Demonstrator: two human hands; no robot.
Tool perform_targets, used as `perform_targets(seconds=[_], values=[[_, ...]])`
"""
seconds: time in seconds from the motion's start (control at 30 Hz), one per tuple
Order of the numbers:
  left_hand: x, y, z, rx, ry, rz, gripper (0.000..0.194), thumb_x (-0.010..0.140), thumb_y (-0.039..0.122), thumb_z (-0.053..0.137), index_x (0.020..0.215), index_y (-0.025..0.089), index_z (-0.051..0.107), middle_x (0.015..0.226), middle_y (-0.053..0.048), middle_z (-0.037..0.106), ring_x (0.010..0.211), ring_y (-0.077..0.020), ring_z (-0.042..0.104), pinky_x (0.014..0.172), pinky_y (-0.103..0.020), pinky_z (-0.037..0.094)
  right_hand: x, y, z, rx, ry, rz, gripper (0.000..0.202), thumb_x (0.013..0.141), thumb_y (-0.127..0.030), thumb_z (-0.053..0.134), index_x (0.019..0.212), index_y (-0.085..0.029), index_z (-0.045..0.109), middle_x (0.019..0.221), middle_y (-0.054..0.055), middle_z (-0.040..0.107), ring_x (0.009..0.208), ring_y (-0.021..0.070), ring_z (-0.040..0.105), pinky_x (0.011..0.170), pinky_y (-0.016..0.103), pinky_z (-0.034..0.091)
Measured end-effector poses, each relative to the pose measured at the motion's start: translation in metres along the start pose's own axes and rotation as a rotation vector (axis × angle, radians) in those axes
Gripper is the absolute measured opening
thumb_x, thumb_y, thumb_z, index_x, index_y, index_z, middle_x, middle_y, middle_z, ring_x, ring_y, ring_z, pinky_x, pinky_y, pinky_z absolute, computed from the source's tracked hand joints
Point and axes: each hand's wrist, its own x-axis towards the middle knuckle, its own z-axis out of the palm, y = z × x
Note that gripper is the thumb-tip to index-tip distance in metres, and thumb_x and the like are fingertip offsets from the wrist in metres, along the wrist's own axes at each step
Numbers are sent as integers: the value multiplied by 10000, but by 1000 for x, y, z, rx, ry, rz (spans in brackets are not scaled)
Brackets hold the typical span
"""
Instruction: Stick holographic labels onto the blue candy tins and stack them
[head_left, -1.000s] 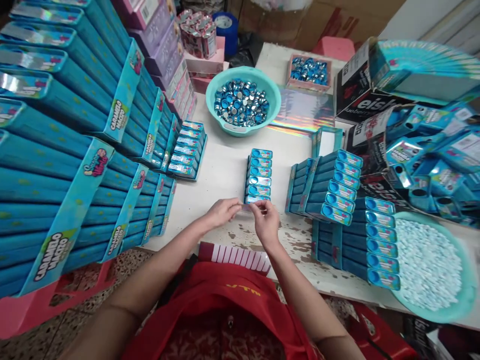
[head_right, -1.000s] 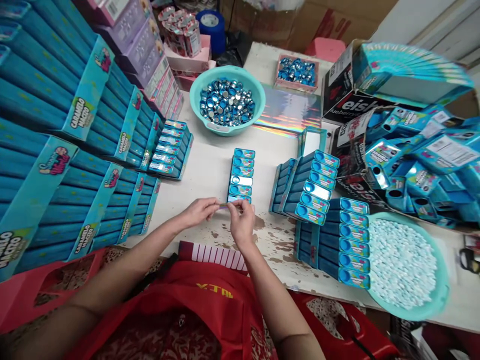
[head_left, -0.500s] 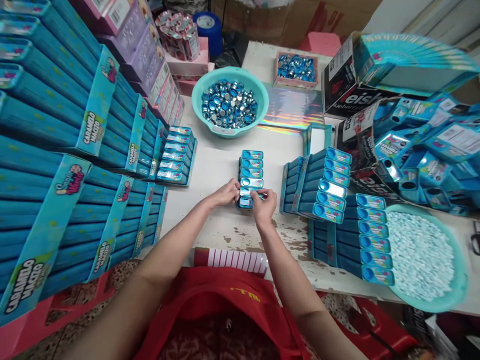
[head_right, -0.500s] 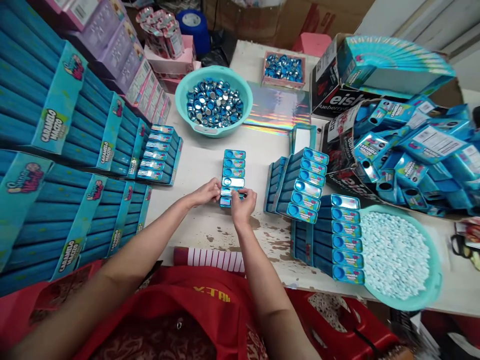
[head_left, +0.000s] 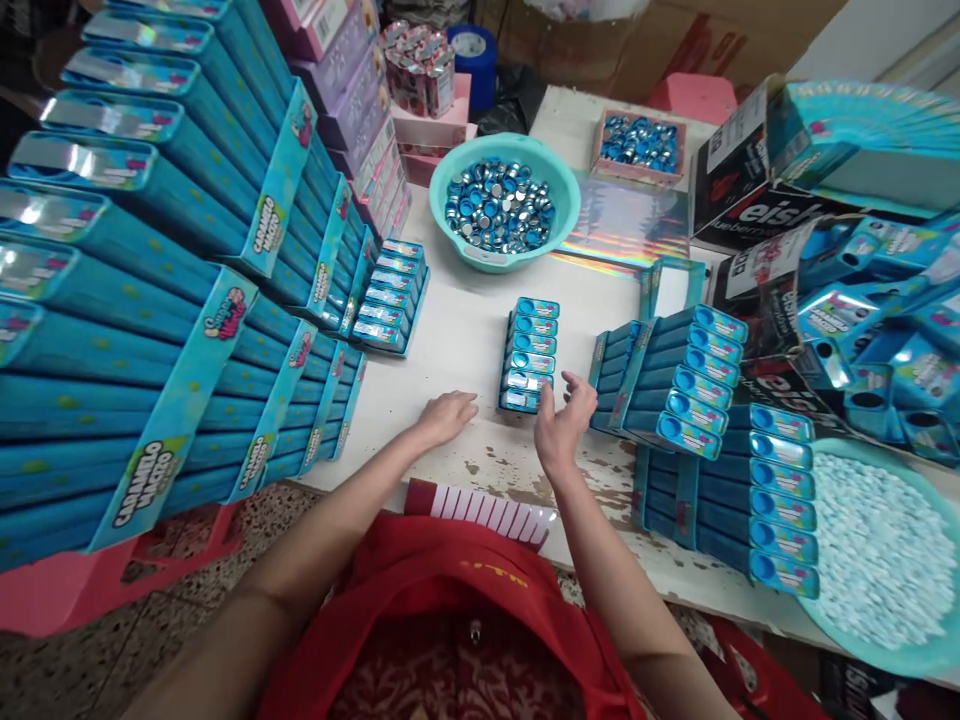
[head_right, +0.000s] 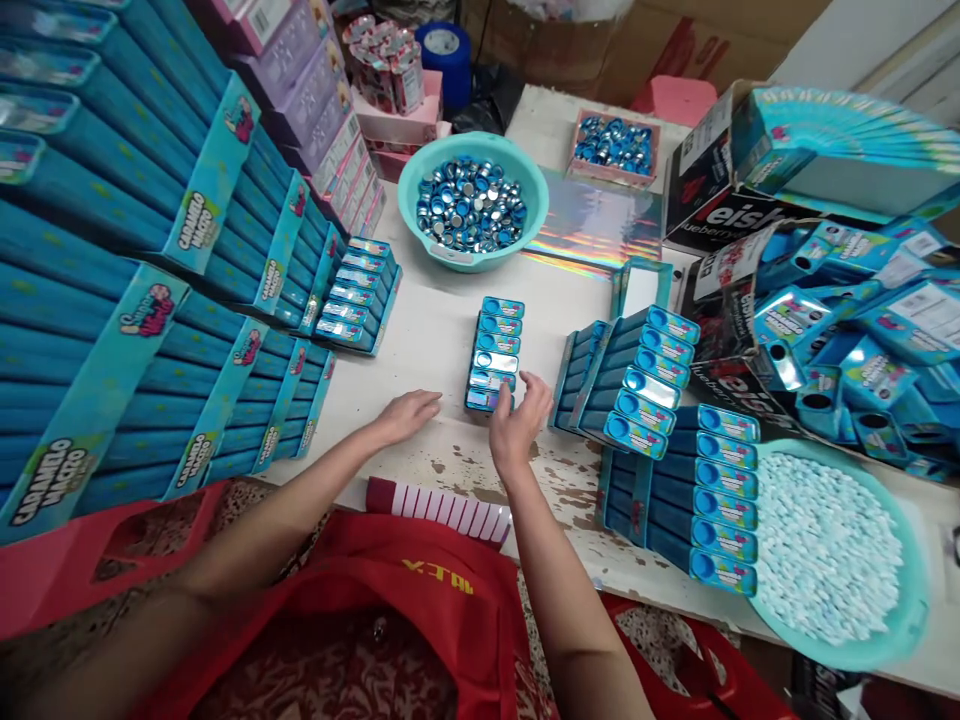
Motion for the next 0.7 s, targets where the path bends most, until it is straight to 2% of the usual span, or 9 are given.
perform_targets(seconds=[0.07, 0.13, 0.23, 0.3, 0.37, 0.47, 0.7], values=[[-31, -28, -11, -199, -136, 87, 374, 817, 351, 509, 1145, 179, 561, 1225, -92, 583, 1121, -209, 514, 975, -328, 371, -29, -13, -7, 32, -123, -142, 216, 858, -313, 490, 1023, -188, 550, 973, 83, 563, 877, 201, 518, 779, 355, 439], [-62, -55, -9, -304, -242, 33, 368, 706, 350, 623, 1024, 167, 596, 1050, -57, 646, 968, -190, 579, 856, -281, 438, -63, -21, -6, 119, -367, -203, 181, 885, -297, 465, 994, -201, 572, 890, 58, 553, 795, 175, 522, 701, 316, 458], [-89, -80, 12, -352, -169, -170, 216, 718, 348, 541, 766, 143, 588, 679, 0, 594, 672, -151, 564, 645, -254, 455, -107, -18, 10, 145, -697, -283, 204, 888, -274, 473, 1029, -197, 599, 892, 72, 542, 837, 187, 524, 720, 314, 480], [-90, -85, 25, -392, -71, -245, 226, 740, 347, 473, 726, 147, 576, 594, 18, 543, 580, -133, 526, 573, -242, 435, -125, -10, 24, 55, -830, -362, 221, 877, -271, 499, 1050, -201, 616, 913, 88, 546, 878, 212, 513, 771, 346, 482], [-85, -84, 32, -412, -10, -271, 227, 730, 340, 466, 725, 149, 589, 581, 20, 548, 544, -125, 515, 543, -232, 420, -133, -2, 33, -60, -906, -430, 229, 874, -267, 506, 1062, -215, 627, 925, 95, 551, 883, 228, 498, 775, 361, 478], [-77, -82, 34, -381, 34, -306, 212, 705, 322, 484, 701, 152, 610, 557, 20, 561, 517, -119, 510, 520, -222, 401, -136, 3, 36, -164, -926, -487, 241, 893, -253, 469, 1071, -221, 629, 929, 96, 557, 871, 230, 487, 751, 348, 471], [-72, -82, 40, -351, 124, -354, 189, 698, 261, 494, 699, 151, 648, 561, 12, 588, 559, -126, 521, 535, -220, 391, -134, 0, 31, -151, -957, -573, 137, 866, -256, 531, 918, -223, 653, 1015, 91, 585, 891, 224, 493, 763, 348, 450]])
